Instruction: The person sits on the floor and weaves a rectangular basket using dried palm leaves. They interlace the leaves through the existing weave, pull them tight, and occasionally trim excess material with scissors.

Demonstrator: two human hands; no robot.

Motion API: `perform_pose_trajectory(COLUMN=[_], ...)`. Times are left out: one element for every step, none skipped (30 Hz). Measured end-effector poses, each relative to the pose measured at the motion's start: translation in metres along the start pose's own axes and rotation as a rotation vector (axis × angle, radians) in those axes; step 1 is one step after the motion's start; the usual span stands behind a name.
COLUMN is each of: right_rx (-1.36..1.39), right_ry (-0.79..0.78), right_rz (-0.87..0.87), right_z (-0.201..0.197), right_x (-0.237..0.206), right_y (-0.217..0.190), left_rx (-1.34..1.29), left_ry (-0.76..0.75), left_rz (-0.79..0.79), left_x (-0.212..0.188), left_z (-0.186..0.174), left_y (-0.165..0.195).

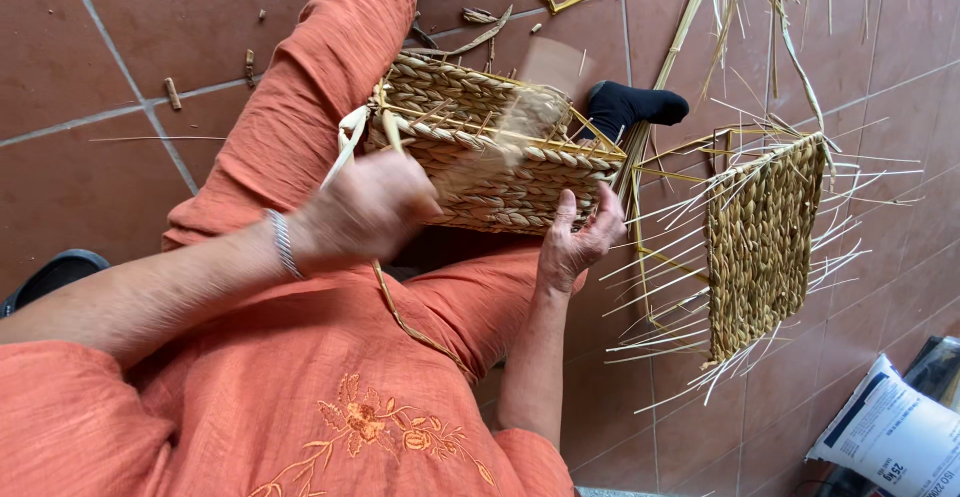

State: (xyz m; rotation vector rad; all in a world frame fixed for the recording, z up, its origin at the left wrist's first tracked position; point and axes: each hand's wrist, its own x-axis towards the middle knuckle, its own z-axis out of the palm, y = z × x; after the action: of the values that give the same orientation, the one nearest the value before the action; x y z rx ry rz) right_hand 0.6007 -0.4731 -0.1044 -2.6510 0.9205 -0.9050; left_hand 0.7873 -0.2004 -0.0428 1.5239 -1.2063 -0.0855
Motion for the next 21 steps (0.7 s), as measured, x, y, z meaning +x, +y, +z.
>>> perform_pose_trajectory(right_rx=[0.297,0.594,0.893,0.922,0.946,0.963,0.970,1.023,1.080,1.137,1.070,1.000,0.931,0.967,1.003,1.039,1.036,1.029,1.020,1.025,1.030], right_ry=[-0.149,-0.299,-0.448,-0.637,-0.829,-0.970,-1.113,-1.142,-1.165,-1.182,-1.206,-1.233,-1.261,-1.253,-1.241,-1.229,-1.208,-1.191,-1.172,-1.157,-1.142], right_rz=[0.155,0.308,0.457,0.483,0.505,0.641,0.780,0.781,0.780,0.783,0.764,0.749,0.730,0.730,0.724,0.713,0.723,0.742,0.763,0.721,0.677], right_z=[-0.001,0.000,0.003,0.008,0.017,0.026,0.034,0.042,0.051,0.057,0.061,0.063,0.064,0.064,0.064,0.067,0.069,0.069,0.070,0.071,0.073], right_x=[0.002,0.004,0.007,0.010,0.012,0.012,0.010,0.008,0.007,0.009,0.013,0.015,0.016,0.016,0.016,0.018,0.019,0.017,0.014,0.011,0.008], right_y=[-0.016,-0.030,-0.044,-0.057,-0.070,-0.084,-0.096,-0.108,-0.118,-0.123,-0.127,-0.130,-0.132,-0.136,-0.138,-0.141,-0.143,-0.145,-0.146,-0.147,-0.148], left_rx=[0.068,0.135,0.157,0.180,0.206,0.149,0.091,0.038,0.062,0.081,0.216,0.348,0.482,0.620,0.760,0.721,0.678,0.630,0.516,0.404,0.292], left_ry=[-0.143,-0.286,-0.379,-0.471,-0.561,-0.487,-0.409,-0.328,-0.193,-0.060,-0.067,-0.074,-0.081,-0.086,-0.086,-0.084,-0.086,-0.092,-0.066,-0.040,-0.013], left_rz=[0.002,0.007,0.036,0.067,0.096,0.142,0.185,0.228,0.212,0.199,0.110,0.016,-0.080,-0.170,-0.257,-0.187,-0.120,-0.060,-0.092,-0.115,-0.137], left_x=[0.001,0.001,0.000,0.000,0.000,0.001,0.002,0.005,0.007,0.011,0.014,0.015,0.015,0.011,0.004,-0.004,-0.013,-0.023,-0.031,-0.036,-0.039], left_z=[0.013,0.025,0.034,0.041,0.042,0.039,0.029,0.016,-0.003,-0.025,-0.045,-0.067,-0.084,-0.096,-0.101,-0.095,-0.086,-0.076,-0.064,-0.053,-0.044], left_y=[0.006,0.012,0.018,0.025,0.031,0.036,0.040,0.042,0.039,0.031,0.019,0.003,-0.013,-0.028,-0.043,-0.054,-0.063,-0.072,-0.078,-0.086,-0.093])
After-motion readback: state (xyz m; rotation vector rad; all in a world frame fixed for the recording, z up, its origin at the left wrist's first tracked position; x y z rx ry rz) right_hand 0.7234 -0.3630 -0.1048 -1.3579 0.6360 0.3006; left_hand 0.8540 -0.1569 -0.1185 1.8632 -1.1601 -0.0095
